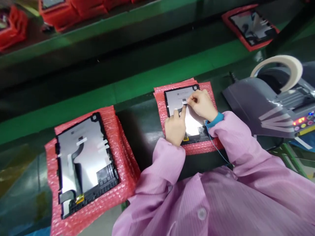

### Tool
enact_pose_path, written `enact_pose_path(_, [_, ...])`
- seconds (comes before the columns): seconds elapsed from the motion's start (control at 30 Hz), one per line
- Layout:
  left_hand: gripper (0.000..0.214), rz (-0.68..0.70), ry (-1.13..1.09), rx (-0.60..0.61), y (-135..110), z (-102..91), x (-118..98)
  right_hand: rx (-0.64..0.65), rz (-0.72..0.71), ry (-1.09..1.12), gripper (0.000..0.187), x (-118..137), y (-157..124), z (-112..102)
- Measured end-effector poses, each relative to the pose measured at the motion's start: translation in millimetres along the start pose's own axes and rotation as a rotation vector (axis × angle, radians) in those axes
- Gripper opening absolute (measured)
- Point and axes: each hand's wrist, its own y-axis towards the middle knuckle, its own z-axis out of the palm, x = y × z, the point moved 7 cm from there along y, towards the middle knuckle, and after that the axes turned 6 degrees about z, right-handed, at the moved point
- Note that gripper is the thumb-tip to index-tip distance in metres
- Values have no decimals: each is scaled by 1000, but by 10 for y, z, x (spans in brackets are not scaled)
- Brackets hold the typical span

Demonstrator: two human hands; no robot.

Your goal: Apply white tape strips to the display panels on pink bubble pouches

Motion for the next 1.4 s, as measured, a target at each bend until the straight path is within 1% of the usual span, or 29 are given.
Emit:
enact_pose_path(0.13, [51,4,17,26,12,-11,-9,-25,36,-54,17,18,-51,29])
enact_pose_path(0.33, [50,11,17,22,17,-23,-24,-26,49,-138,17,55,-36,56])
enact_pose_path(0.5, [49,26,7,10,30,-78,-66,-39,45,-172,18,57,-42,58])
enact_pose_path(0.73, [50,119,29,11,40,-93,-99,-15,34,-226,18,98,-52,70])
enact_pose_path(0.83, [47,131,16,17,45,-88,-97,-21,-2,-256,19,144,-62,92])
enact_pose_path(0.93, [46,116,-13,5,61,-81,-88,-95,-48,-268,22,118,-50,40])
enact_pose_path(1.0, [45,109,-69,-18,63,-78,-72,-194,-46,-264,29,13,-39,-80])
enact_pose_path(1.07, [45,113,-186,-73,30,-94,-29,-284,-21,-241,36,-140,-54,-237])
enact_pose_path(1.1, [44,88,-252,-130,-8,-119,29,-304,0,-221,36,-223,-76,-307])
enact_pose_path(1.13, [43,22,-305,-208,-66,-152,126,-296,32,-196,34,-304,-106,-358])
enact_pose_path(1.2, [37,-211,-364,-375,-254,-197,397,-197,119,-144,27,-443,-193,-385])
enact_pose_path(1.23, [36,-330,-391,-419,-364,-181,522,-131,168,-118,26,-490,-249,-371])
enact_pose_path(1.27, [36,-416,-434,-422,-458,-138,613,-71,211,-91,26,-518,-308,-350])
enact_pose_path(1.3, [36,-458,-498,-397,-523,-78,664,-27,243,-68,26,-526,-364,-332])
enact_pose_path(1.33, [33,-465,-580,-364,-563,-17,681,-3,260,-46,26,-516,-411,-321])
enact_pose_path(1.4, [24,-463,-738,-337,-598,67,669,-9,261,6,26,-470,-469,-324])
